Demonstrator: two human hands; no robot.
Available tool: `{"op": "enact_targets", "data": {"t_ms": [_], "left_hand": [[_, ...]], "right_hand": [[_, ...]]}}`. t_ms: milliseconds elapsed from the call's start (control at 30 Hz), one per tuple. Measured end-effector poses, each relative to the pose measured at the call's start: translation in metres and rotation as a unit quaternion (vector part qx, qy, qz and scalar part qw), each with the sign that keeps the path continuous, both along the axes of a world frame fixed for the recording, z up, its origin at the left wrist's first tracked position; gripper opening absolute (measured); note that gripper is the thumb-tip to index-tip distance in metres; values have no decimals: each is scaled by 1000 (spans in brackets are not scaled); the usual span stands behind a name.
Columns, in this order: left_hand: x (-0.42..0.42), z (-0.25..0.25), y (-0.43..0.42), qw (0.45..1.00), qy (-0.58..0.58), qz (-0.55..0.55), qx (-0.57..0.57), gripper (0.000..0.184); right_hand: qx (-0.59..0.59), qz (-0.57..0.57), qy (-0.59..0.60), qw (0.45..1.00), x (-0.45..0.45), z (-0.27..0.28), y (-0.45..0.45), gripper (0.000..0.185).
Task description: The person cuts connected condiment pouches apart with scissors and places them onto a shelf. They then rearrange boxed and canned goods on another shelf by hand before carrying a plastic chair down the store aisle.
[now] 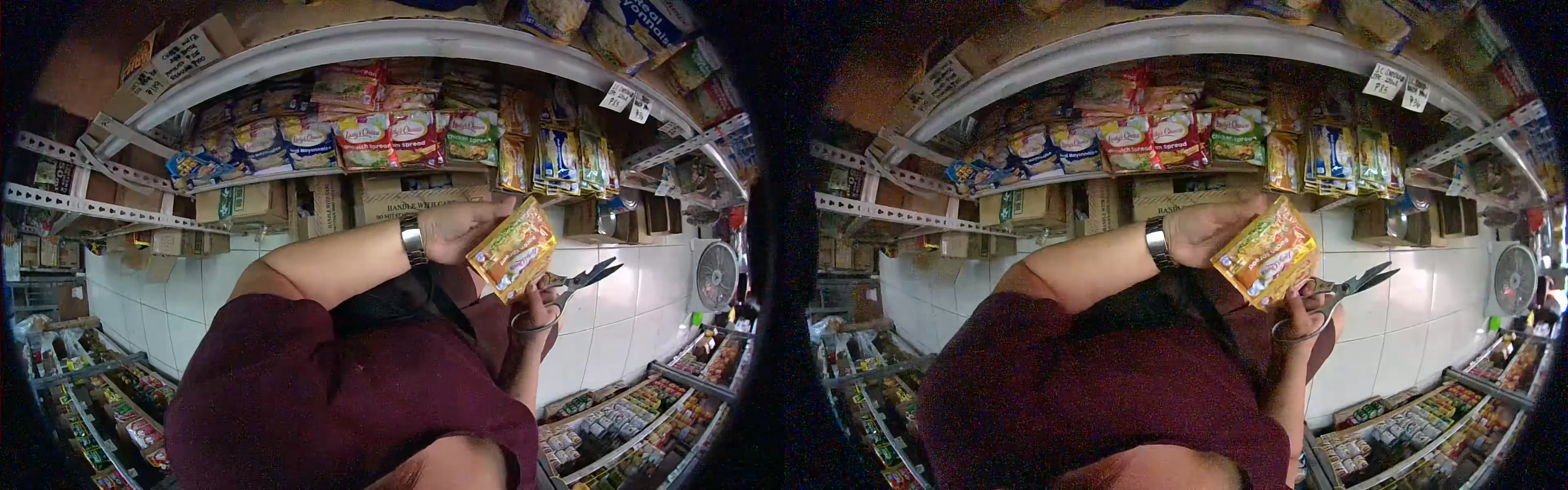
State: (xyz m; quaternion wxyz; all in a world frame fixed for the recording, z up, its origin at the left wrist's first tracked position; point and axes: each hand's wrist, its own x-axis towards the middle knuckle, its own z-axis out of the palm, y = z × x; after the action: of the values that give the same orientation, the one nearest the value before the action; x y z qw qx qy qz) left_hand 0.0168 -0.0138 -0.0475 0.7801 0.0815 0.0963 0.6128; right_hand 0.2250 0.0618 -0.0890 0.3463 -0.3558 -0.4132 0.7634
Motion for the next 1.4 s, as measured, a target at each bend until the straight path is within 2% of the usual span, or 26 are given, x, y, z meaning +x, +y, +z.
{"op": "enact_targets", "data": {"t_ms": [100, 233, 267, 300, 333, 367, 433, 500, 567, 633, 667, 700, 767, 800, 833, 900, 933, 967, 1000, 1067, 1100, 1167, 1200, 1300, 1367, 1400], "left_hand": [[-2, -5, 2, 996, 45, -3, -77, 49], [-16, -10, 6, 991, 88, -43, -92, 58], [-20, -10, 4, 981, 145, -27, -123, 43], [-28, -18, 2, 981, 142, -32, -125, 43], [-38, -32, 1, 922, 373, 17, -104, 40], [-45, -43, 1, 811, 578, 61, -71, 39], [-66, -52, -5, 663, 742, 52, -81, 36], [-73, -58, -11, 542, 837, 17, -78, 35], [-69, -62, -12, 521, 851, -34, -64, 37], [-62, -57, -10, 374, 927, 0, -7, 39], [-57, -55, -4, 365, 929, 54, 25, 47], [-52, -54, 6, 367, 928, 52, 31, 47], [-43, -55, 29, 455, 877, 47, 147, 58], [-41, -72, 42, 416, 880, 69, 218, 62], [-37, -59, 53, 417, 879, 68, 223, 62], [-34, -36, 74, 576, 778, -159, 193, 47], [-33, -35, 80, 611, 752, -162, 187, 40], [-32, -26, 86, 603, 754, -172, 194, 36], [-31, -27, 90, 648, 719, -179, 177, 34], [-33, -32, 94, 714, 664, -186, 125, 29], [-34, -34, 94, 713, 662, -191, 128, 29], [-38, -39, 92, 743, 653, -116, 84, 26], [-39, -40, 88, 776, 618, -118, 46, 25], [-39, -35, 81, 810, 582, -71, -1, 23], [-45, -46, 80, 809, 582, -75, -6, 23], [-45, -44, 79, 814, 577, -62, -24, 23]], "right_hand": [[69, 44, -119, 990, 12, -13, 12, 22], [75, 26, -111, 991, 11, -26, 15, 19], [67, 14, -110, 992, 10, -31, 14, 19], [64, 10, -114, 991, 5, -32, 14, 19], [71, 6, -103, 992, 2, -33, 15, 23], [77, -3, -96, 992, 4, -35, 15, 27], [80, 48, -275, 957, 11, -52, 25, 22], [74, 91, -285, 951, 17, -53, 24, 22], [86, 100, -297, 946, 19, -60, 27, 24], [102, 113, -307, 939, 18, -60, 29, 26], [135, 97, -292, 942, 17, -57, 29, 26], [169, 80, -276, 943, 16, -54, 31, 25], [203, 94, -281, 933, 19, -54, 41, 22], [228, 97, -258, 934, 17, -49, 43, 22], [253, 100, -235, 933, 15, -38, 43, 21], [192, 92, -245, 946, 7, 1, 38, 22], [188, 90, -328, 921, 0, 30, 35, 24], [202, 72, -351, 912, 3, 26, 37, 24], [215, 53, -374, 901, 6, 22, 39, 25], [228, 54, -339, 911, 18, -7, 49, 24], [248, 61, -300, 919, 25, -13, 54, 29], [212, 74, -448, 865, 51, -21, 61, 26], [255, 114, -446, 850, 67, -34, 64, 28], [287, 123, -321, 894, 81, -1, 32, 42], [77, 244, -287, 923, 94, 12, 15, 47], [75, 241, -288, 924, 100, 13, 10, 47]]}}
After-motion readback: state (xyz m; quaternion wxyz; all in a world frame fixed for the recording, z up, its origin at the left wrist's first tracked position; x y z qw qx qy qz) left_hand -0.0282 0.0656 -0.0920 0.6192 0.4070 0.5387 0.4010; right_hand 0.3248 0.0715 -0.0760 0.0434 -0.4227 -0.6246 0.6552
